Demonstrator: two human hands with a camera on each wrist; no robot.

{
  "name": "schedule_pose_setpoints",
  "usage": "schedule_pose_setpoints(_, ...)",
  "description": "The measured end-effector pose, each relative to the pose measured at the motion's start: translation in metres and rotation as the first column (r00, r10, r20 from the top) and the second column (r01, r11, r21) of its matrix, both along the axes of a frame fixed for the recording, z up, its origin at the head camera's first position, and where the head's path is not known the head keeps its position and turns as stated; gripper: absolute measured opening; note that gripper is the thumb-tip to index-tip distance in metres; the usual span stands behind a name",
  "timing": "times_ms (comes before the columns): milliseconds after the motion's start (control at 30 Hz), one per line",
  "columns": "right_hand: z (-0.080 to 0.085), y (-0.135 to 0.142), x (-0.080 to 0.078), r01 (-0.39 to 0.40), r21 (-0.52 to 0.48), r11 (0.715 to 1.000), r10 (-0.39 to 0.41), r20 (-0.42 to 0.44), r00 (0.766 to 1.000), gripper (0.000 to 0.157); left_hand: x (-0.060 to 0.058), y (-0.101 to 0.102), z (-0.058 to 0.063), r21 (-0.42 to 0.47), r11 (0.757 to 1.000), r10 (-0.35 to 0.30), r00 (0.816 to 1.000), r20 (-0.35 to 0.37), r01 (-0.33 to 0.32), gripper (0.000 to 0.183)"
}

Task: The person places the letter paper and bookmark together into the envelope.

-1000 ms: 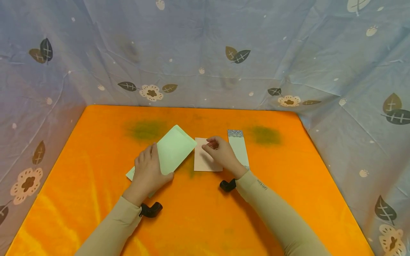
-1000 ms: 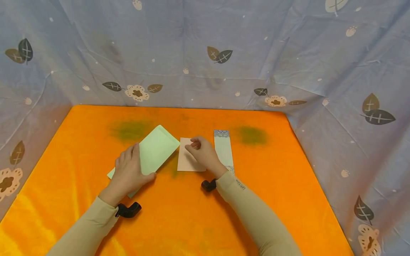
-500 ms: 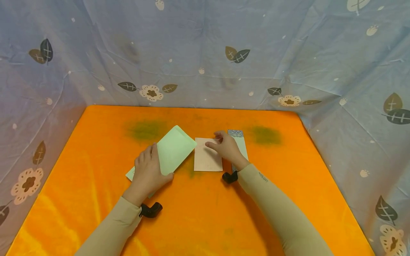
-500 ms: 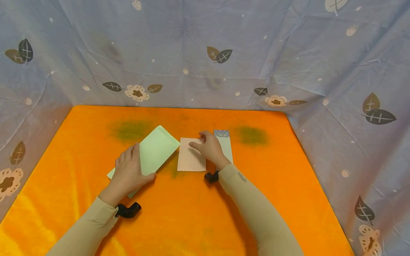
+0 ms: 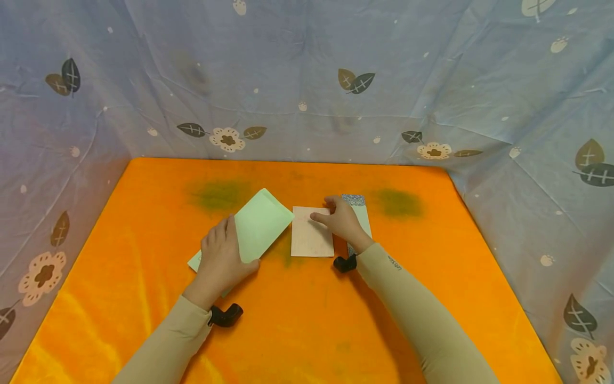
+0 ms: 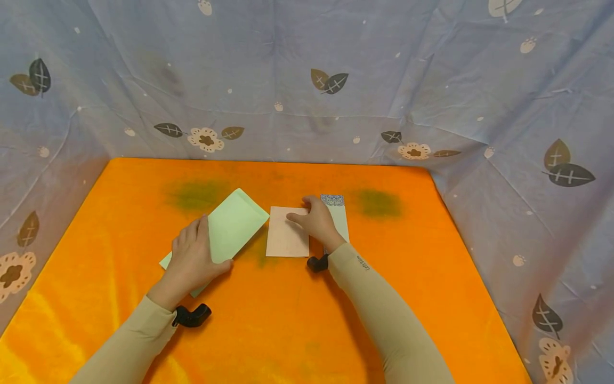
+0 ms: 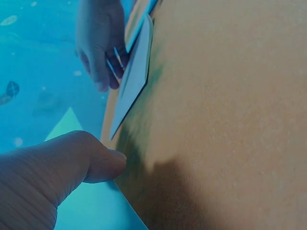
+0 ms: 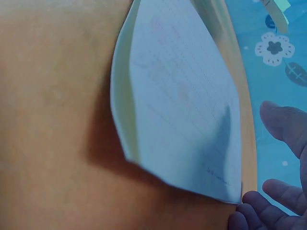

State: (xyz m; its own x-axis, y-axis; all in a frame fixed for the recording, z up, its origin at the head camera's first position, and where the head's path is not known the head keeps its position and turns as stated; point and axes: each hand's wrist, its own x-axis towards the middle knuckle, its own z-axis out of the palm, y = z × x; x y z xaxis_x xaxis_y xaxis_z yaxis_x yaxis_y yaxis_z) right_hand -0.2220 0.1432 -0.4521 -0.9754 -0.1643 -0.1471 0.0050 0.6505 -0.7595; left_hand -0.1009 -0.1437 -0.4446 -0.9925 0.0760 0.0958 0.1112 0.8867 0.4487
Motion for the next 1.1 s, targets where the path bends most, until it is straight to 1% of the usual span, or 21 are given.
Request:
schedule_pose_setpoints(100,-0.002,0.002,0.000,0.000,-0.004,1.000,0.000,0.014,1.000,0.074,0.000,0.000,-0.001,0.000,1.000,0.003,1.000,-0.008,-0.003,0.118)
schedule_pose_setpoints(433,-0.005,0.004,-0.003,-0.022,0.026,0.999,0.022,0.010,1.000,0.073,0.000,-0.002,-0.002,0.001,1.000,0.004,1.000,-0.010,-0.004,0.119)
schedule_pose_setpoints(633,-0.008,0.006,-0.004,-0.033,0.014,0.999,0.033,0.026,0.999,0.075,0.000,-0.002,-0.001,0.008,1.000,-0.001,1.000,-0.003,0.001,0.118)
schedule_pose_setpoints(933,-0.012,0.006,-0.007,-0.078,0.058,0.995,0.079,-0.007,0.997,0.069,0.000,-0.003,-0.002,0.007,1.000,-0.001,1.000,-0.009,0.001,0.118)
schedule_pose_setpoints(1100,-0.011,0.003,-0.007,-0.091,0.083,0.992,0.090,0.012,0.996,0.066,0.000,-0.004,-0.003,0.008,1.000,0.002,1.000,-0.010,-0.002,0.117)
